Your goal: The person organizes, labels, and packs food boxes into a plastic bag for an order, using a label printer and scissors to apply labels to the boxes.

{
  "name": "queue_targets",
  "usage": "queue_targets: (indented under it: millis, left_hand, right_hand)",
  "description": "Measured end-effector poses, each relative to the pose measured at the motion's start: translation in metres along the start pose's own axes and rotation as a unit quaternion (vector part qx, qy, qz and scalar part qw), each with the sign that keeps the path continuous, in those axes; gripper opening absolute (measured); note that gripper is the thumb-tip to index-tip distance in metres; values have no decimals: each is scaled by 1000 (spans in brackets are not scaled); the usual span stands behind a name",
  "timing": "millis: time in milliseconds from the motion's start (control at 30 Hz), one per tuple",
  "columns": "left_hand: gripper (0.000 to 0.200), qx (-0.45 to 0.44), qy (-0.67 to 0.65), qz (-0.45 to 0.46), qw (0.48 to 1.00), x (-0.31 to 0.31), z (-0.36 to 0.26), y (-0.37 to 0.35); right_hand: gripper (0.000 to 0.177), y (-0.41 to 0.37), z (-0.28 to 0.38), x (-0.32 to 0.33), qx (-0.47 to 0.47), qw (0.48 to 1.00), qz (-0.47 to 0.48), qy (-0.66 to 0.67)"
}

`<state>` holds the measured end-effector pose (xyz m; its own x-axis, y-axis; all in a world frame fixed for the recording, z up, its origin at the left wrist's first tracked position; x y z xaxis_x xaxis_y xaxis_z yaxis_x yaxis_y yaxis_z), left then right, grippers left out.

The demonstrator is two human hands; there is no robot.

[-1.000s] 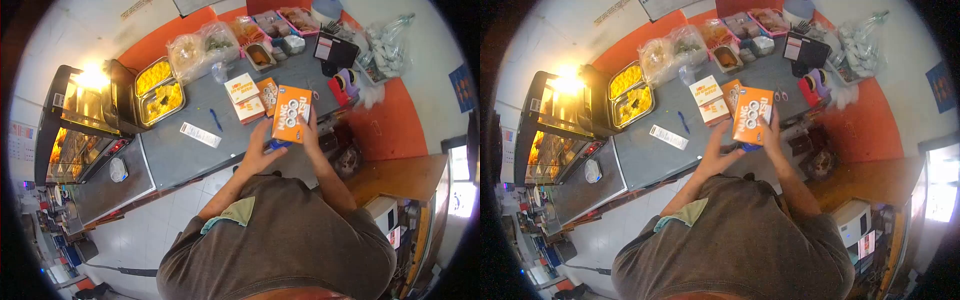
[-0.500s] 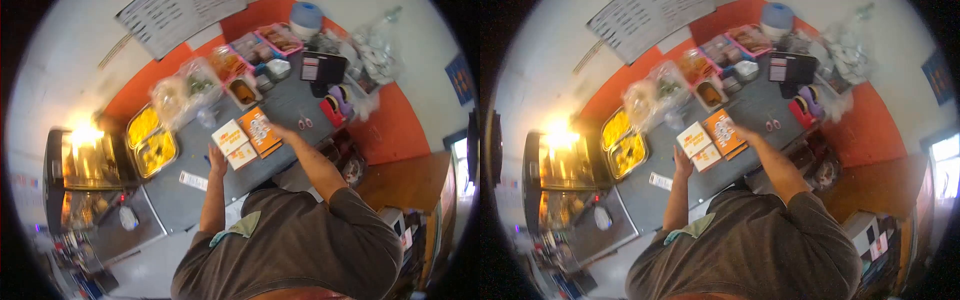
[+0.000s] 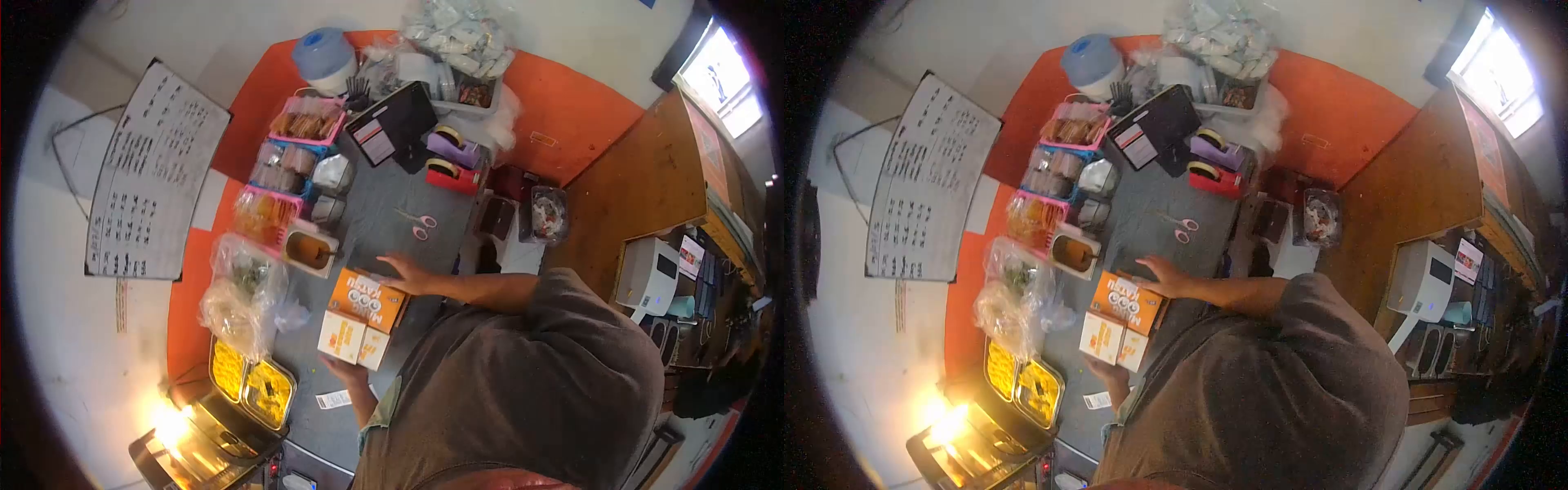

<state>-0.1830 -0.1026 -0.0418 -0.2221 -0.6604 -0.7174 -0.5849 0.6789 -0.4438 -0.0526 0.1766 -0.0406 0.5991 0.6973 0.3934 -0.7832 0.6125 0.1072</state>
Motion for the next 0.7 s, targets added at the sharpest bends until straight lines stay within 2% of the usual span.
queue_targets:
  millis: [33, 67, 100, 133, 167, 200, 233, 267, 333, 367, 433, 467, 500, 567, 600, 633, 700]
  left_hand:
    - [67, -22, -19, -6, 1000, 34, -4, 6]
    - [62, -99, -3, -142, 985, 29, -17, 0]
    - [58, -177, 43, -309, 933, 10, -34, -8]
    - [53, -235, 105, -421, 870, -3, -47, -17]
    - [48, -288, 168, -493, 804, -18, -58, -29]
    - [47, -329, 248, -495, 765, -27, -62, -33]
    - [45, -368, 326, -501, 712, -36, -65, -38]
    - [44, -406, 394, -507, 650, -46, -68, -43]
    - [41, -466, 385, -549, 577, -99, -65, -42]
    - [41, -473, 390, -541, 576, -116, -61, -32]
    - [40, -467, 271, -482, 690, -141, -45, -13]
    - [40, -448, 338, -494, 664, -149, -36, -5]
    - [40, -454, 345, -490, 660, -158, -27, 2]
    - [44, -399, 500, -484, 597, -176, -15, 13]
    - [49, -406, 310, -452, 731, -216, 0, 18]
    - [49, -409, 314, -452, 728, -218, 2, 21]
    - [53, -366, 340, -409, 764, -220, 4, 26]
  right_hand:
    - [41, -7, 20, 42, 144, 987, -65, -17]
    - [34, -6, 18, 80, 166, 980, -103, -39]
    - [27, -2, 13, 123, 190, 970, -141, -63]
    - [20, 0, 9, 170, 187, 953, -209, -113]
    - [20, 5, -10, 209, 167, 917, -330, -146]
    - [20, 10, -53, 248, 73, 901, -378, -200]
    - [22, 9, -91, 286, 41, 866, -458, -195]
    - [22, 7, -136, 319, -34, 837, -517, -179]
    - [25, 1, -251, 369, -253, 811, -526, -38]
    - [27, -1, -294, 390, -355, 776, -520, 41]
    - [30, 2, -415, 403, -302, 826, -465, -103]
    - [32, 3, -471, 409, -272, 836, -442, -177]
    - [32, 9, -484, 415, -318, 827, -452, -105]
    - [33, 13, -488, 421, -406, 787, -463, 34]
    - [34, 12, -480, 421, -448, 757, -464, 100]
    - [37, 21, -448, 417, -426, 713, -446, 335]
    - [41, 26, -433, 400, -381, 622, -400, 555]
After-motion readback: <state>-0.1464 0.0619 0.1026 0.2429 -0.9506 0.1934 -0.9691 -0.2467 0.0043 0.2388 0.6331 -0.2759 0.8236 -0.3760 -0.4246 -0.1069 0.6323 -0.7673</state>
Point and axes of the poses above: each hand's wrist, its own y-axis towards the middle knuckle, its own x-axis out of the back of the hand, z = x × y, the point moved 3 cm from there along y, towards the middle knuckle, and after that the axes turned 7 degrees about x, right-handed, at the moved point
